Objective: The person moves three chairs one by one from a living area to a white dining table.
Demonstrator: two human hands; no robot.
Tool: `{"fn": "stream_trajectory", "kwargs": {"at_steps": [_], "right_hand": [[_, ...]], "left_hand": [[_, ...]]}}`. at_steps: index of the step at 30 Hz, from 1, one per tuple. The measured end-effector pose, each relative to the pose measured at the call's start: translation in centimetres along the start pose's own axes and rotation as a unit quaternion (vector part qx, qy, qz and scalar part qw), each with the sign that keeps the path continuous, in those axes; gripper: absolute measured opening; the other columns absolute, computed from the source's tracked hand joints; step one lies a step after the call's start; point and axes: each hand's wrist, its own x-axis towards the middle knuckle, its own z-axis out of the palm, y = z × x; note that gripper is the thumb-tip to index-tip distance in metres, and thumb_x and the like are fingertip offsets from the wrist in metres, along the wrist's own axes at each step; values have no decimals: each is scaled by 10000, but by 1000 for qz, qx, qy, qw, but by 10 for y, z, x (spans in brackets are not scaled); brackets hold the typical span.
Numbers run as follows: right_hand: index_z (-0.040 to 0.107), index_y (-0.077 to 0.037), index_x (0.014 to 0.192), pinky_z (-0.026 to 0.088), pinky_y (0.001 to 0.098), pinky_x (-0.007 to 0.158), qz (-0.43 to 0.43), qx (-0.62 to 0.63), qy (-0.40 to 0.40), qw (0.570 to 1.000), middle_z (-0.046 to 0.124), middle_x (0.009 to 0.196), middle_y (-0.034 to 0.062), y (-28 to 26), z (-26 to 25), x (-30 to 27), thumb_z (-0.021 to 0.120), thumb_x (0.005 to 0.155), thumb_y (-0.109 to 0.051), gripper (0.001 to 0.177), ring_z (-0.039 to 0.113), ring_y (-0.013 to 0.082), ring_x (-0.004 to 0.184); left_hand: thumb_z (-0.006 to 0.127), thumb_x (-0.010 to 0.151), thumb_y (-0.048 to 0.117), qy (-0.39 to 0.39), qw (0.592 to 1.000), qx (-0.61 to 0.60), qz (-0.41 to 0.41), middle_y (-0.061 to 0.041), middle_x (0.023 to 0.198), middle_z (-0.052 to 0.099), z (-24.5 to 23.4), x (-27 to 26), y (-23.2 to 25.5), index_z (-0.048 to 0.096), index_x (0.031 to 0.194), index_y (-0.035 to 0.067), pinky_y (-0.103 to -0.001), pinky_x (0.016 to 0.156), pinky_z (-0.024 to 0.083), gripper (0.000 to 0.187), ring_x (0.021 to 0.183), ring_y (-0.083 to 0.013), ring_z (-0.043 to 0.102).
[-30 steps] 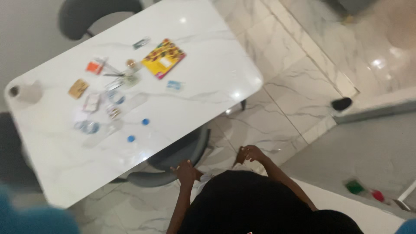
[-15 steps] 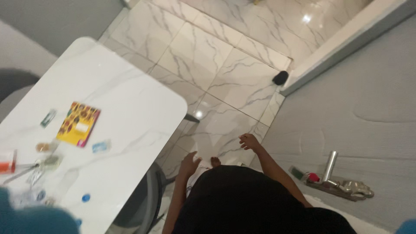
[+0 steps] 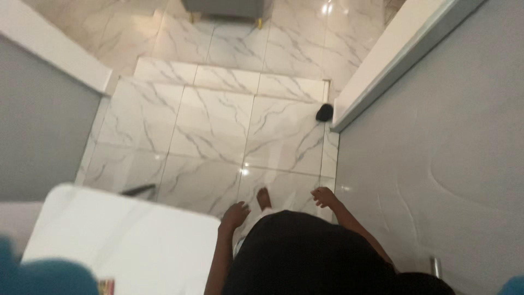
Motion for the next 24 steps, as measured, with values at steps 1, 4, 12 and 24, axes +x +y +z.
{"fn": "stream_trajectory", "kwargs": {"at_steps": [1,4,12,24], "right_hand": [[690,-37,1182,619,405,643,-14,41,8,999,762,1010,151,-4,-10,9,653,954,-404,433,741,257,772],[705,-40,1176,608,419,642,-28,156,44,986,763,999,146,-15,-27,25,650,929,-355,405,735,268,767],[680,-23,1175,616,433,683,87,254,139,953,759,1028,163,-64,-58,49,682,940,-385,431,753,299,817],[707,-37,1144,577,383,607,-7,201,118,972,750,951,114,-204,-260,197,610,971,-399,413,713,231,728]], "left_hand": [[607,975,463,8,1000,9,19,-176,1497,536,-13,15,3,518,1458,63,-435,1171,375,633,1406,-344,483],[595,1005,444,18,996,45,81,-190,1487,549,-49,82,13,525,1452,56,-468,1161,368,597,1398,-362,487],[612,969,452,-100,975,103,172,-185,1429,590,-105,252,82,517,1464,85,-472,1102,443,624,1324,-367,551],[627,971,391,-45,978,19,201,-197,1397,612,-191,442,186,546,1427,64,-456,1088,444,567,1296,-375,566]]}}
